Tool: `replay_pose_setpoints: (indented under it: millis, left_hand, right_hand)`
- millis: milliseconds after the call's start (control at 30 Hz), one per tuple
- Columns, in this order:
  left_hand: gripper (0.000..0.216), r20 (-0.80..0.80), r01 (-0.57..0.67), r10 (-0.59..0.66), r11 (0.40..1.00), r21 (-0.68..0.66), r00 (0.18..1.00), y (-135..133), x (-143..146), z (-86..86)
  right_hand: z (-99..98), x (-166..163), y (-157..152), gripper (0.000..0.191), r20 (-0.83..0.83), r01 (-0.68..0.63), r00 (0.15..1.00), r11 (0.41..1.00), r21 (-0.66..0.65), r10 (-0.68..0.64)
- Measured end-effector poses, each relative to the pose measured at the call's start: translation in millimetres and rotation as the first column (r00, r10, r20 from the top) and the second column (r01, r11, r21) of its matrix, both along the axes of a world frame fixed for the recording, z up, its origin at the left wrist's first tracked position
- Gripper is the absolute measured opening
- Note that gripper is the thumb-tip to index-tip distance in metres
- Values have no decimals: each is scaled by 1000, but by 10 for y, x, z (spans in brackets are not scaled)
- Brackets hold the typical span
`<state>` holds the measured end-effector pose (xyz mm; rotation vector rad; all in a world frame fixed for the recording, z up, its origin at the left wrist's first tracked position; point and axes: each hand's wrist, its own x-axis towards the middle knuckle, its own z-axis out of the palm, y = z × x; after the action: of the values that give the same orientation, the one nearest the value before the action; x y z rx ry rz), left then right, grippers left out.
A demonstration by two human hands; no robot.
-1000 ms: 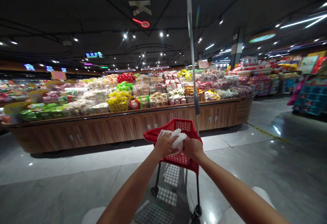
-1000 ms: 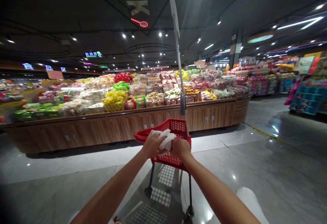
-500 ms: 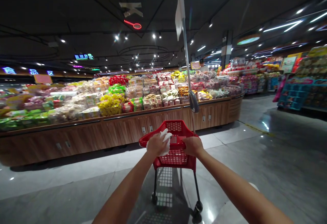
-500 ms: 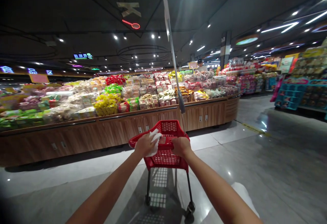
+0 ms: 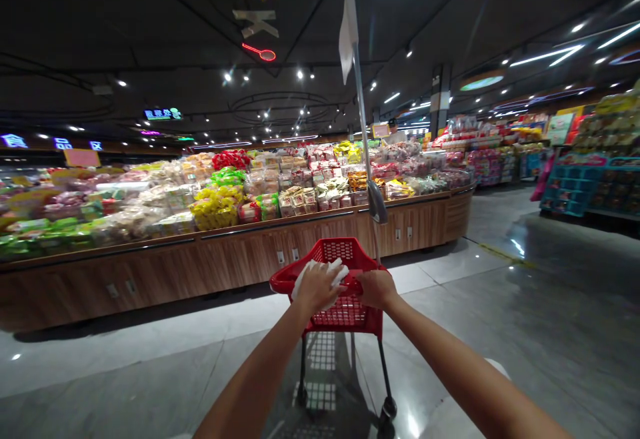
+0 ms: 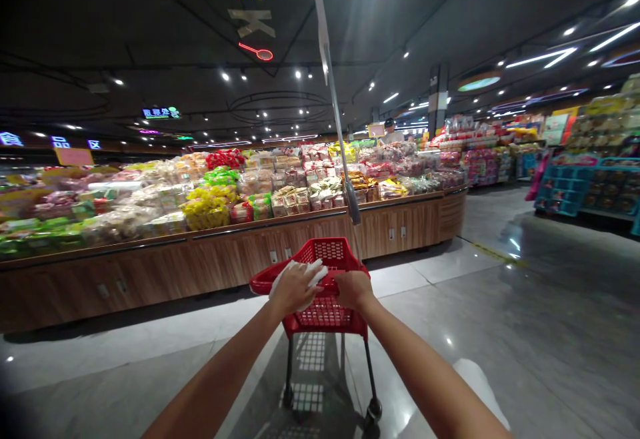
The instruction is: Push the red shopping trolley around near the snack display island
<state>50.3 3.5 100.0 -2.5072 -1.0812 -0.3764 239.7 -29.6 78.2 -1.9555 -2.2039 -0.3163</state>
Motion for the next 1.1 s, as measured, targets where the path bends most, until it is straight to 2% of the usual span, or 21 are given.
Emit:
replay_pose_setpoints:
  millis: [133, 267, 400, 467, 533, 633, 700, 767, 833, 900, 967, 1100]
  left_hand:
    - [37, 22, 20, -20, 1000, 22, 1000, 27, 49, -29]
    - [35, 105, 49, -49, 999, 3, 993, 121, -119, -41]
    - [37, 234, -10, 19, 999, -39, 972, 207, -380, -88]
    - [36, 259, -58, 68, 997, -47, 963, 203, -401, -130]
    - [35, 260, -134, 139, 990, -34, 956, 166, -314, -168]
    - [36, 262, -227, 222, 974, -14, 939, 79, -32, -191]
    - [37, 248, -194, 192, 981, -18, 949, 33, 186, -186]
    - [35, 208, -110, 112, 994, -24, 972, 19, 355, -175]
    - [31, 161, -49, 51, 999, -21, 986, 49, 404, -168]
    - [31, 140, -39, 38, 999, 1, 989, 121, 287, -171]
    - [32, 154, -73, 69, 997, 24, 986, 210, 17, -189]
    - [38, 251, -269, 262, 963, -10, 932, 325, -584, -254]
  right_hand:
    - [6, -2, -7, 31, 19, 13, 1000, 1000, -9, -13]
    - [12, 32, 1, 31, 35, -3, 999, 1000, -21, 4]
    - [30, 36, -2, 31, 36, 8, 999, 999, -38, -6]
    - [35, 9, -9, 31, 19, 18, 1000, 999, -35, -17]
    - [34, -28, -16, 31, 11, 25, 1000, 999, -39, -25]
    - [32, -80, -19, 33, 14, 19, 1000, 998, -56, -18]
    - [39, -105, -19, 33, 11, 16, 1000, 999, -51, -15]
    - [53, -117, -18, 33, 1, 12, 1000, 999, -31, -12]
    - [68, -111, -15, 32, -4, -2, 1000, 1000, -14, 2]
    - [78, -86, -6, 31, 3, -14, 1000, 1000, -15, 14]
    - [79, -52, 9, 29, 14, -13, 1000, 1000, -19, 14]
    - [63, -13, 47, 27, 12, -6, 1000, 1000, -6, 6]
